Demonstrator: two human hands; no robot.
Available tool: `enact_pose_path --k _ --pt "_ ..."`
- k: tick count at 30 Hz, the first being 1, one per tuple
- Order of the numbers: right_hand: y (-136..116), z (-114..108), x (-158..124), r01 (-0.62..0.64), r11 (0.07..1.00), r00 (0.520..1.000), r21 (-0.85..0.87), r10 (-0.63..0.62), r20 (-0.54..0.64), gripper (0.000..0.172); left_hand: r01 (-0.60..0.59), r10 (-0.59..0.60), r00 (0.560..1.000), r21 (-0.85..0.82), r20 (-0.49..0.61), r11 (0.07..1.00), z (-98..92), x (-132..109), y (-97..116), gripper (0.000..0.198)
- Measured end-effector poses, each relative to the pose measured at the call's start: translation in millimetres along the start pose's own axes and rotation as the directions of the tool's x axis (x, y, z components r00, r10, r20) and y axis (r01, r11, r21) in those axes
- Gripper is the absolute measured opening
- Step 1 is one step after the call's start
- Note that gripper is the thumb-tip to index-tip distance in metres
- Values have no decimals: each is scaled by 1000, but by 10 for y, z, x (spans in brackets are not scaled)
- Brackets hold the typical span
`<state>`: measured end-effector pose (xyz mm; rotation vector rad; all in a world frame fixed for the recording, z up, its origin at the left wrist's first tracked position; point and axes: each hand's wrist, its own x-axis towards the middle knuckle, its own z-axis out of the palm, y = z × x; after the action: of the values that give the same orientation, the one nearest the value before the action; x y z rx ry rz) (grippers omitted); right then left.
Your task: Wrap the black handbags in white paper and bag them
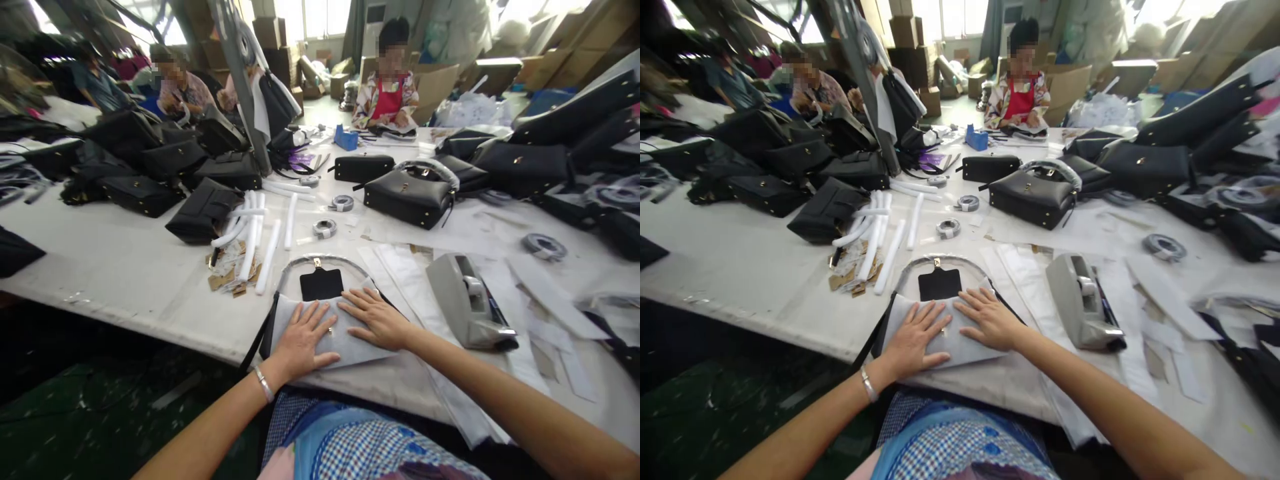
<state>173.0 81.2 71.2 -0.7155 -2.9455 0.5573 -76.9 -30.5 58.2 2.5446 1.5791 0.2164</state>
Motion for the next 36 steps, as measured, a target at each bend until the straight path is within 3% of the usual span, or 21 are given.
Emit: enact_pose_path --k 3,9,13,17,20,23,25,29,33,36 --pt "9 -96 173 -16 998 1000 69 15 20 60 -4 4 1000 20 -31 1000 23 -11 -3 80" --pt "-11 -286 1067 -230 952 954 202 261 -147 42 -7 10 997 40 -81 999 57 -34 -11 78" --pt "-16 -282 1431 -304 917 925 258 349 -149 35 6 -5 996 13 -89 1000 67 -47 -12 78" --pt "-86 -320 1202 -244 904 939 352 311 -146 37 10 -11 995 -7 -98 1000 74 -52 -13 77" --pt "-161 -277 805 -20 913 978 408 103 -183 29 -2 0 991 -14 -136 1000 62 -47 -5 75" --pt "-212 -148 449 169 920 976 353 -107 -187 43 -15 4 984 -63 -176 998 43 -41 13 73" --pt "-234 -61 305 183 947 978 265 -148 -147 53 -17 -5 979 -106 -202 994 40 -40 26 73" --pt "-264 28 217 190 977 979 96 -182 -89 55 2 -46 954 -150 -295 989 68 -69 58 72" --pt "-281 54 205 200 980 980 14 -199 -27 63 33 -71 916 -102 -395 994 92 -134 95 65" --pt "-283 92 188 191 982 982 -4 -191 4 66 8 -17 900 -23 -436 1000 106 -184 100 58"
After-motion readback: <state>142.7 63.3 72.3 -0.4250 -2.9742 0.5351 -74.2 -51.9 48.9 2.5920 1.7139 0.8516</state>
